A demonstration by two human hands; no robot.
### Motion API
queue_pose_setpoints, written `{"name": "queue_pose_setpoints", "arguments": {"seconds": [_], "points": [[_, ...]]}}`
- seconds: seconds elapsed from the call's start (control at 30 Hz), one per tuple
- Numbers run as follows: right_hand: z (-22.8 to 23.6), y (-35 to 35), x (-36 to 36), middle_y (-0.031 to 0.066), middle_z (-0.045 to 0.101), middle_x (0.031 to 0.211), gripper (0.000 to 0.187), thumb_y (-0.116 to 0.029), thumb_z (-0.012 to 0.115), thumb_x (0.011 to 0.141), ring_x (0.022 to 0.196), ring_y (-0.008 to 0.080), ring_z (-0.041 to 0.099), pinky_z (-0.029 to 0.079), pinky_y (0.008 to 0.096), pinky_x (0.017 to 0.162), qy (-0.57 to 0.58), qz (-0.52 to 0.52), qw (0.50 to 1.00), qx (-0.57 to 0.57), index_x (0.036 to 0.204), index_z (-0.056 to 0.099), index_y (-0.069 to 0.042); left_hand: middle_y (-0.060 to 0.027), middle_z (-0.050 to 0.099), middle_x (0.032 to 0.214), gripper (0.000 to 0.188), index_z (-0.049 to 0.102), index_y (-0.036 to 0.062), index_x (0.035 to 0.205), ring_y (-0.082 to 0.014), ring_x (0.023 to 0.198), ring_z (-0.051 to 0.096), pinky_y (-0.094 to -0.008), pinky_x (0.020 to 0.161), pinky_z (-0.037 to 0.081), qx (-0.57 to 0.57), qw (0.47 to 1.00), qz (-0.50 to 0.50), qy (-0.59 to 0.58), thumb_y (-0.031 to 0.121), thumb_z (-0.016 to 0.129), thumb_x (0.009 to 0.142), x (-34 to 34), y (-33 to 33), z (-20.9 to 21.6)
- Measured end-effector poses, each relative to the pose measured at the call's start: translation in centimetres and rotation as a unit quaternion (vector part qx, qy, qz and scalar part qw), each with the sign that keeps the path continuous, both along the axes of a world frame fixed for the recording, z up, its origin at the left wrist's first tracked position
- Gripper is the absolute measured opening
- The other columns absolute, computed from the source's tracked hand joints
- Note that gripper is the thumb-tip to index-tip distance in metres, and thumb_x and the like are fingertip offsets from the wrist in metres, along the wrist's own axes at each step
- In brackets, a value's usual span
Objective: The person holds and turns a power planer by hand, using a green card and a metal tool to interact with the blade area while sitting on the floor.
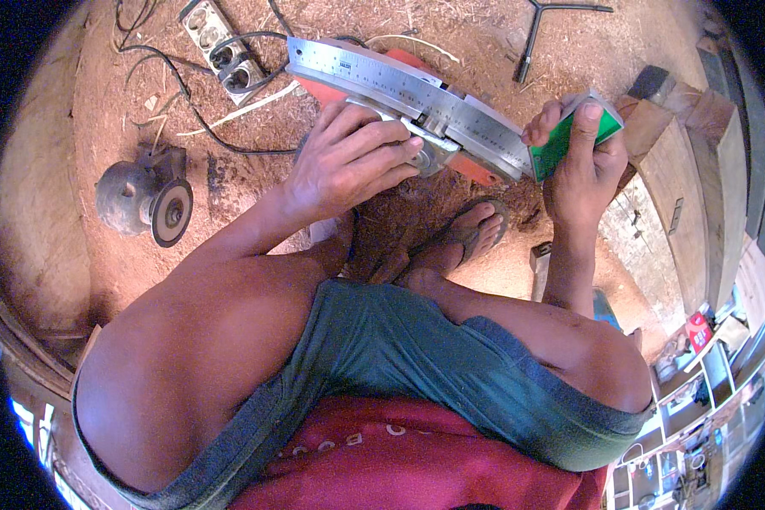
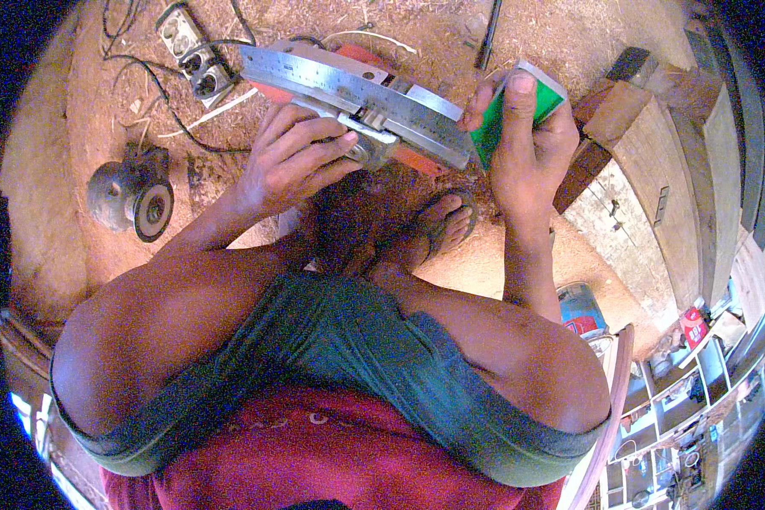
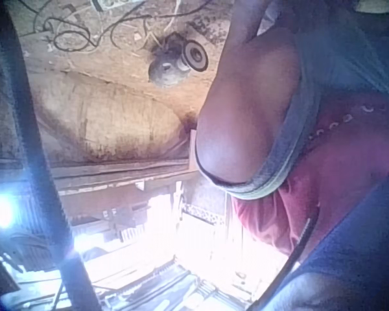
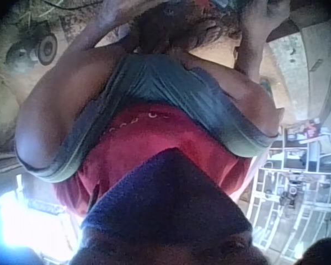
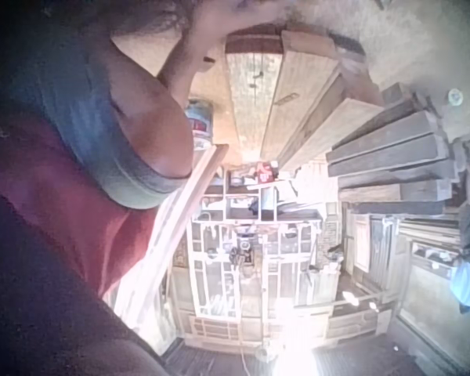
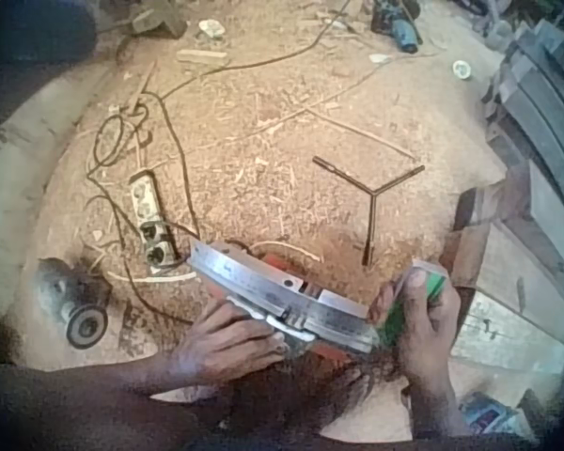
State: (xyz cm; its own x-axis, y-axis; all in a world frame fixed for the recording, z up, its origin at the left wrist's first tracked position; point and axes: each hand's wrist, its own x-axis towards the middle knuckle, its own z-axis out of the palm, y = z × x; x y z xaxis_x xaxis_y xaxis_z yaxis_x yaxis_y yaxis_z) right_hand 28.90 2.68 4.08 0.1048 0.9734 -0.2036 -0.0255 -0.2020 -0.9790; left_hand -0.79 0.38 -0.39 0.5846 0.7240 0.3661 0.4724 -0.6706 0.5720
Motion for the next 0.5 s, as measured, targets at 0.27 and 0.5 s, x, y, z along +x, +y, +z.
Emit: {"name": "queue_pose_setpoints", "arguments": {"seconds": [0.27,0.5], "points": [[-0.12,-0.21,0.15,0.0119,0.067,0.089,0.039,-0.035,0.053,0.118,0.074,0.0198,0.064,0.057,0.038,0.07,-0.011,-0.006,1.0,-0.008,0.107,0.062,0.001,0.0014,0.073,0.119,0.042,0.081,0.0105,0.114,-0.0234,0.104,0.065,-0.0425,0.091,0.052,-0.002,1.0,-0.001,-0.007,0.023,0.094,0.076,0.12,0.02,-0.25],[-0.08,-0.18,-0.02,0.0118,0.067,0.089,0.039,-0.035,0.053,0.118,0.074,0.0197,0.064,0.056,0.0377,0.07,0.002,-0.01,1.0,-0.006,0.106,0.062,0.002,0.0026,0.072,0.119,0.044,0.081,0.0117,0.115,-0.0234,0.103,0.066,-0.0422,0.091,0.052,0.002,1.0,0.004,0.003,0.023,0.095,0.075,0.06,-0.02,-0.03]]}}
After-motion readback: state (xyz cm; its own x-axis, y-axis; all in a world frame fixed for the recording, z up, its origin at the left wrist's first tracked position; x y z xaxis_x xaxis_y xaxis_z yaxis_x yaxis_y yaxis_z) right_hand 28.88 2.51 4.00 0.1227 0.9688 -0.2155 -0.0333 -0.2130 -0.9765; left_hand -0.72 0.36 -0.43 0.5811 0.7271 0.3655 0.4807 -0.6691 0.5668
